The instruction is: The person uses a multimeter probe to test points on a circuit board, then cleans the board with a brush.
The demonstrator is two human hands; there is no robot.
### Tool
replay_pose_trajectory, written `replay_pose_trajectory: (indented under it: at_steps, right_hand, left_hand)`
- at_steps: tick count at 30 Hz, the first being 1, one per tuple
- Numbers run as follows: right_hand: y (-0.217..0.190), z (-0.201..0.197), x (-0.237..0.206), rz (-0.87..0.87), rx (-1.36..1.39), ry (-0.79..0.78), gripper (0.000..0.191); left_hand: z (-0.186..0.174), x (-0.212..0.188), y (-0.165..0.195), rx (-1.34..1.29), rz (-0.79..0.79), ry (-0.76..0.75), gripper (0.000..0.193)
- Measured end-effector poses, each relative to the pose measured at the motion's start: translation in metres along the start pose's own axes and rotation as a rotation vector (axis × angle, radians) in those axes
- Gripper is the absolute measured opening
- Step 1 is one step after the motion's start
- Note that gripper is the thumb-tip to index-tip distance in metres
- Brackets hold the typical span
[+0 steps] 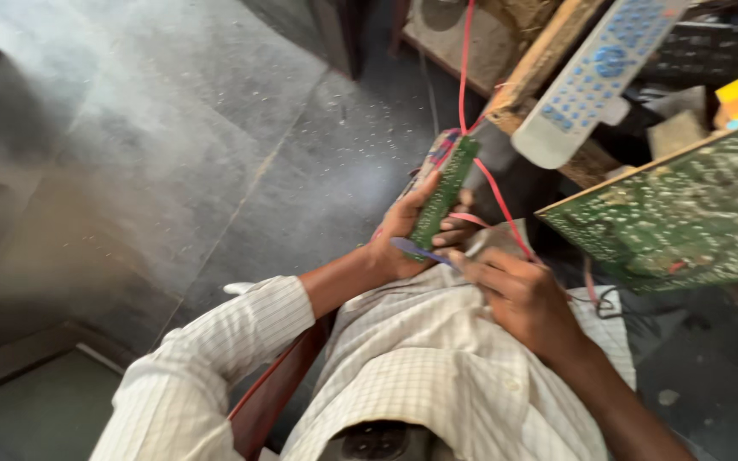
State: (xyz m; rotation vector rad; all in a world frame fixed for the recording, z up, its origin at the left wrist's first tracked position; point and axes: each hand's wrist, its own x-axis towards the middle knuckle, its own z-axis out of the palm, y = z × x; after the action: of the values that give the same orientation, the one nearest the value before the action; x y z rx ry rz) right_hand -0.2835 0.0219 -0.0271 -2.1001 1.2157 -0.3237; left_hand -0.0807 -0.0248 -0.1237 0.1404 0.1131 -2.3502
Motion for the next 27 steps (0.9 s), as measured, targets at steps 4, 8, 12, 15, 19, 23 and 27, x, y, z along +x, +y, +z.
replay_pose_trajectory:
  at_steps: [4,8,12,15,19,23,27]
  right_hand:
    - [0.002,-0.003,-0.006,0.003,0.003,-0.047,0.067]
    - [0.001,-0.005,-0.015,-0.043,0.058,0.024,0.065]
    - [0.005,0.002,-0.016,-0.031,0.068,-0.024,0.067]
    - [0.009,0.000,-0.024,0.032,0.085,0.005,0.036]
    - [0.009,-0.003,-0.025,-0.025,0.037,0.047,0.053]
    - [0.008,-0.006,-0.022,-0.070,0.115,0.014,0.049]
    - [0.011,-0.009,-0.028,-0.116,0.121,0.058,0.045]
  left_hand:
    - [0.002,-0.003,0.000,-0.008,0.016,0.043,0.056]
    - [0.001,-0.003,-0.003,-0.026,-0.007,0.015,0.058]
    - [0.000,-0.003,-0.011,0.004,0.002,0.042,0.056]
    - [-0.001,-0.003,-0.010,-0.004,0.005,0.050,0.054]
    - [-0.001,-0.001,-0.011,-0.025,0.011,0.005,0.055]
    - [-0.002,0.001,-0.015,-0.032,0.005,0.009,0.055]
    - [-0.002,-0.002,-0.012,0.012,0.012,0.031,0.056]
